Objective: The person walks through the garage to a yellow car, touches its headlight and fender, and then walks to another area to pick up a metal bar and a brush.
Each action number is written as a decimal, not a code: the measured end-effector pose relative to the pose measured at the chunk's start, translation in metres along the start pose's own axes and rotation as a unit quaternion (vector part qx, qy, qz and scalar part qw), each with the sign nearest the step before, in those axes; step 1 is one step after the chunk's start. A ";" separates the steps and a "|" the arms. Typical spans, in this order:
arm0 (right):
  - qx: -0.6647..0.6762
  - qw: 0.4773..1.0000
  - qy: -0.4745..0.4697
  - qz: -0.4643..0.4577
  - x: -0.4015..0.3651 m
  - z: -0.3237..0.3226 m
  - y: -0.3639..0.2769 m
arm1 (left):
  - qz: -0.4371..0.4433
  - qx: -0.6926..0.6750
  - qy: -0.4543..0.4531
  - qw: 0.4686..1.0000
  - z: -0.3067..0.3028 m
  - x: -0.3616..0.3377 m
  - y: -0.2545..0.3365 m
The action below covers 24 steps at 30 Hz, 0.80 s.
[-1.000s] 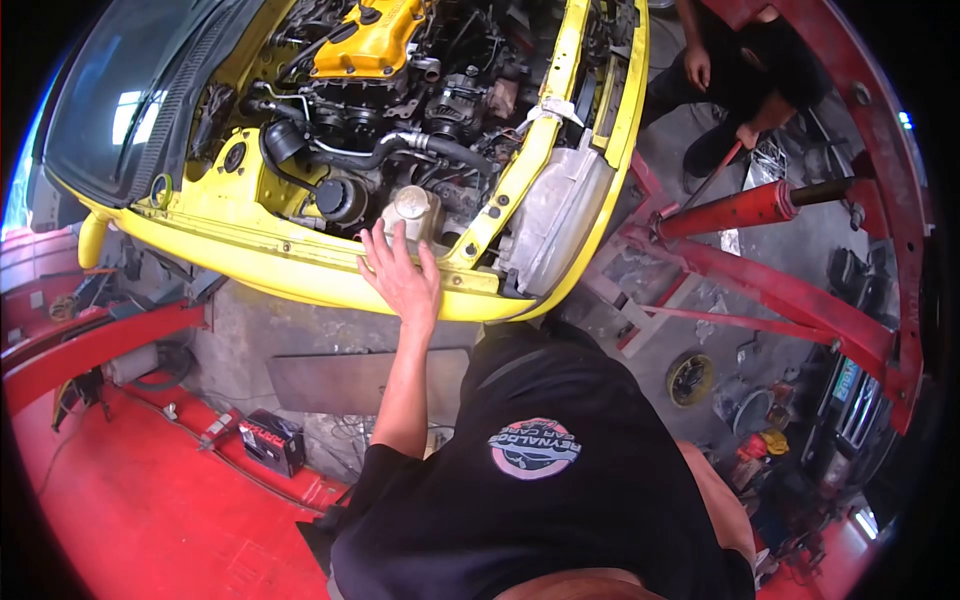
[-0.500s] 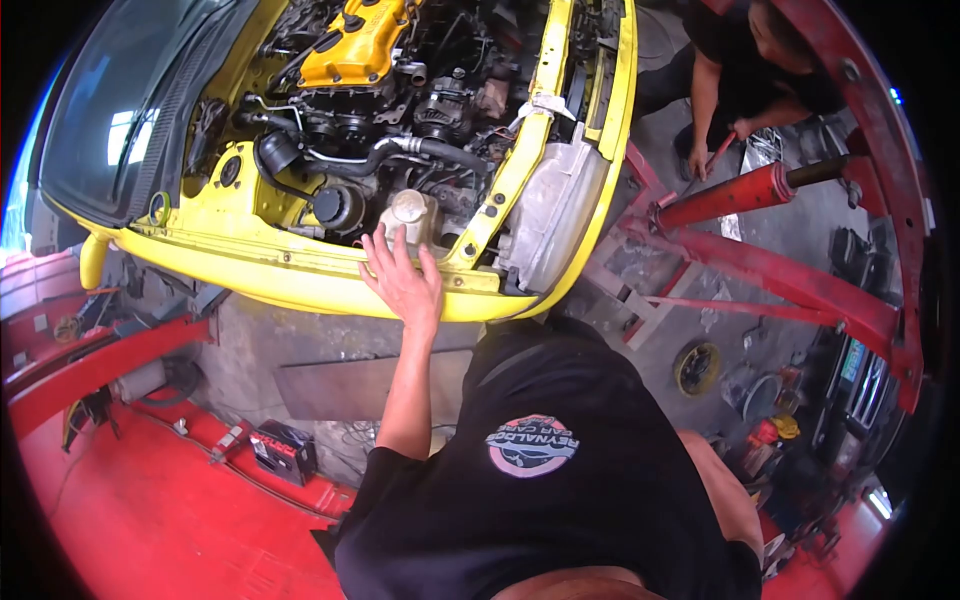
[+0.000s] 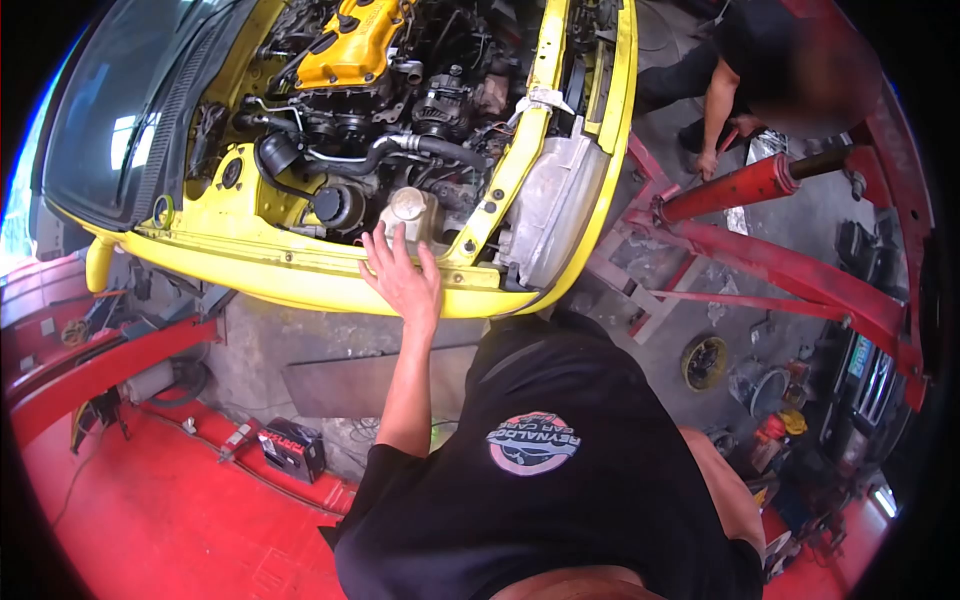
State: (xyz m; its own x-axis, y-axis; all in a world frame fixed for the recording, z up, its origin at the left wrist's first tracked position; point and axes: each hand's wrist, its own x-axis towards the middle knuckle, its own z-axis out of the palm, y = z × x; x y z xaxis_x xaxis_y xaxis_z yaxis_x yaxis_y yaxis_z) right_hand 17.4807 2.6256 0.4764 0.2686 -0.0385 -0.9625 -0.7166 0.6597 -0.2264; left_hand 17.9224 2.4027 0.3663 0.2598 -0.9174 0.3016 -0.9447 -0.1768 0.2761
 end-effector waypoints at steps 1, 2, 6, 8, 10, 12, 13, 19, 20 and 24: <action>0.000 1.000 0.000 0.001 0.000 0.000 0.001 | -0.002 0.001 0.000 1.000 0.000 0.000 0.001; -0.001 1.000 0.000 0.001 0.000 0.000 0.001 | -0.003 0.002 -0.001 1.000 -0.001 0.000 0.001; -0.005 1.000 0.003 0.000 0.000 -0.003 -0.001 | -0.005 0.002 0.002 1.000 -0.002 0.000 0.001; -0.003 1.000 0.004 -0.001 -0.002 -0.004 -0.002 | -0.011 -0.002 0.002 1.000 -0.001 0.000 0.001; -0.003 1.000 0.007 0.000 -0.002 -0.005 -0.003 | -0.012 -0.002 0.002 1.000 0.000 0.000 0.001; -0.001 1.000 0.010 -0.001 -0.002 -0.005 -0.006 | -0.012 -0.003 0.002 1.000 0.000 0.000 0.000; 0.000 1.000 0.012 -0.003 -0.003 -0.005 -0.007 | -0.010 -0.002 0.002 1.000 0.000 0.000 0.000; 0.012 0.999 0.035 -0.027 -0.016 -0.018 -0.035 | -0.011 -0.014 -0.002 1.000 -0.001 0.001 0.001; 0.014 0.998 0.043 -0.042 -0.018 -0.024 -0.042 | -0.011 -0.030 -0.001 0.999 0.000 0.002 0.002; -0.262 0.945 0.088 -0.173 0.059 -0.087 0.012 | 0.058 -0.283 -0.009 0.957 0.004 0.041 0.048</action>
State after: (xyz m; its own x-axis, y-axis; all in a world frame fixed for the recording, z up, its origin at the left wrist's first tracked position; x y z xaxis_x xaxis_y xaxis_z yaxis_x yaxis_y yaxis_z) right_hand 17.4315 2.5663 0.4042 0.4663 -0.3389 -0.8171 -0.8385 0.1250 -0.5304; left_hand 17.8870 2.3549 0.3883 0.1511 -0.9260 0.3460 -0.7067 0.1436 0.6928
